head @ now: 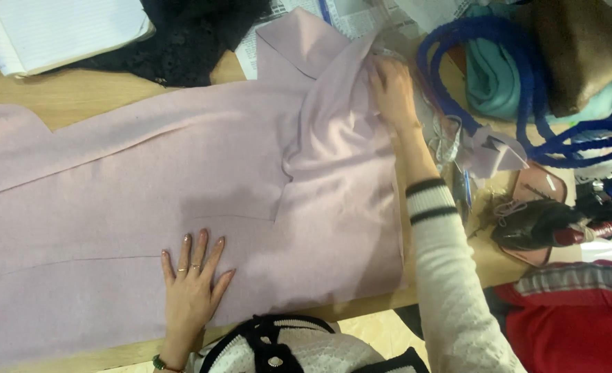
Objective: The person measures a piece of light purple fabric using a measuring tape and then smooths out a larger piece of the same fabric on a wooden table. They use a clear ruler and a blue pen to mark lines on the fabric.
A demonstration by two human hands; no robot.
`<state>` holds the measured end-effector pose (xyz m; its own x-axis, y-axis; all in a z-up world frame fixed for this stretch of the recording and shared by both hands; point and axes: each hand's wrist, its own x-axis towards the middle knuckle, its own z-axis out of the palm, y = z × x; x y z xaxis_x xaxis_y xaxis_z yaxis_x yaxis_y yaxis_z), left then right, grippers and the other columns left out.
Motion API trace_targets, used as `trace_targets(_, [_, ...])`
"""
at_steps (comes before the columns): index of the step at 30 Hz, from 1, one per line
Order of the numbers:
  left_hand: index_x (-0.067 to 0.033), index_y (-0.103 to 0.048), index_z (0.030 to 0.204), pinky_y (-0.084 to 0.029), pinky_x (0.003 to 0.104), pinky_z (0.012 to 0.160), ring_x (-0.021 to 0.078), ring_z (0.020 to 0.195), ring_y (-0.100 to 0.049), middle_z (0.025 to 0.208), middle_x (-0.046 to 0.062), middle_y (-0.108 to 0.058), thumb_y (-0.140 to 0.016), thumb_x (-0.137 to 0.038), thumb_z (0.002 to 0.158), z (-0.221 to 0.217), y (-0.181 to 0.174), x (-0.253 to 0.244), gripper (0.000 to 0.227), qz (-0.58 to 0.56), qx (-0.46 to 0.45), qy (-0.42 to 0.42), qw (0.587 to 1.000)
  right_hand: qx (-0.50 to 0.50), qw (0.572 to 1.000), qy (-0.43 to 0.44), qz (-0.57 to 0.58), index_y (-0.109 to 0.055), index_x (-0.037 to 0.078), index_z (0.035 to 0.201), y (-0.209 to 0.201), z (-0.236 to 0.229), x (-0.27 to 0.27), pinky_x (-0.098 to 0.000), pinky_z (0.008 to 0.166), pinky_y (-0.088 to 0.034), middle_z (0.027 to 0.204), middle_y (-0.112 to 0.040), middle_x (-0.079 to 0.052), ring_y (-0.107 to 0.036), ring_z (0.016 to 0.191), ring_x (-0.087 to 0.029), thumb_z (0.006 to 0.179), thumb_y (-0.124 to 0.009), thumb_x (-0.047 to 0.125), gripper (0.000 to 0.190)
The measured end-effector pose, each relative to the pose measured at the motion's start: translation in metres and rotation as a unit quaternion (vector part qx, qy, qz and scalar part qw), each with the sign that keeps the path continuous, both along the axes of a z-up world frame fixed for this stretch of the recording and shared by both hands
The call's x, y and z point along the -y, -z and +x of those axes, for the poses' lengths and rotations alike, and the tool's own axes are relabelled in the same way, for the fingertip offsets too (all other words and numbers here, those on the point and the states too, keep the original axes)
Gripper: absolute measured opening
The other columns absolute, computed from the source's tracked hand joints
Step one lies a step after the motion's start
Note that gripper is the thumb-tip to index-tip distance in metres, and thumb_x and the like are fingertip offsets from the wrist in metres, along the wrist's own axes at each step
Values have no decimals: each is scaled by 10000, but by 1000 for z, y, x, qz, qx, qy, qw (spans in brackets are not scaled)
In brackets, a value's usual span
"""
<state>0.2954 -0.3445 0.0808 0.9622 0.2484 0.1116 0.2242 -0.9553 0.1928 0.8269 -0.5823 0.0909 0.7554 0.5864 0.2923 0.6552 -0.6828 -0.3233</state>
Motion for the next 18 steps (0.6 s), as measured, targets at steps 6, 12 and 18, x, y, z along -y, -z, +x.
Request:
trace_targets(6, [-292, -381, 1587, -195, 638, 1253, 291, 1578, -272, 1705, 9, -303, -465, -579, 950, 1, 1, -1, 703, -12, 3, 1, 1000, -86, 988, 43, 117, -497, 56, 1428, -3, 34, -72, -499, 1014, -394, 1332, -607, -223, -526, 1202, -415, 1079, -471, 353, 459])
trace_targets(12, [-304, -383, 1585, -232, 641, 1250, 274, 1572, -287, 1705, 6, -301, -473, -584, 949, 2, 4, -1, 701, 4, 3, -2, 1000, -103, 984, -78, 121, -781, 65, 1007, -6, 4, -108, -387, 894, -481, 1047, -778, -89, -692, 987, -279, 886, -589, 38, 229])
trace_targets(18, [-297, -331, 1614, -210, 640, 1259, 251, 1600, -219, 1719, 6, -262, -424, -578, 986, 4, 4, -2, 694, -4, 22, -2, 1000, -185, 973, -113, 74, -690, 62, 1184, -43, -27, -95, -347, 944, -577, 1150, -758, -96, -750, 978, -206, 1024, -570, 77, 200])
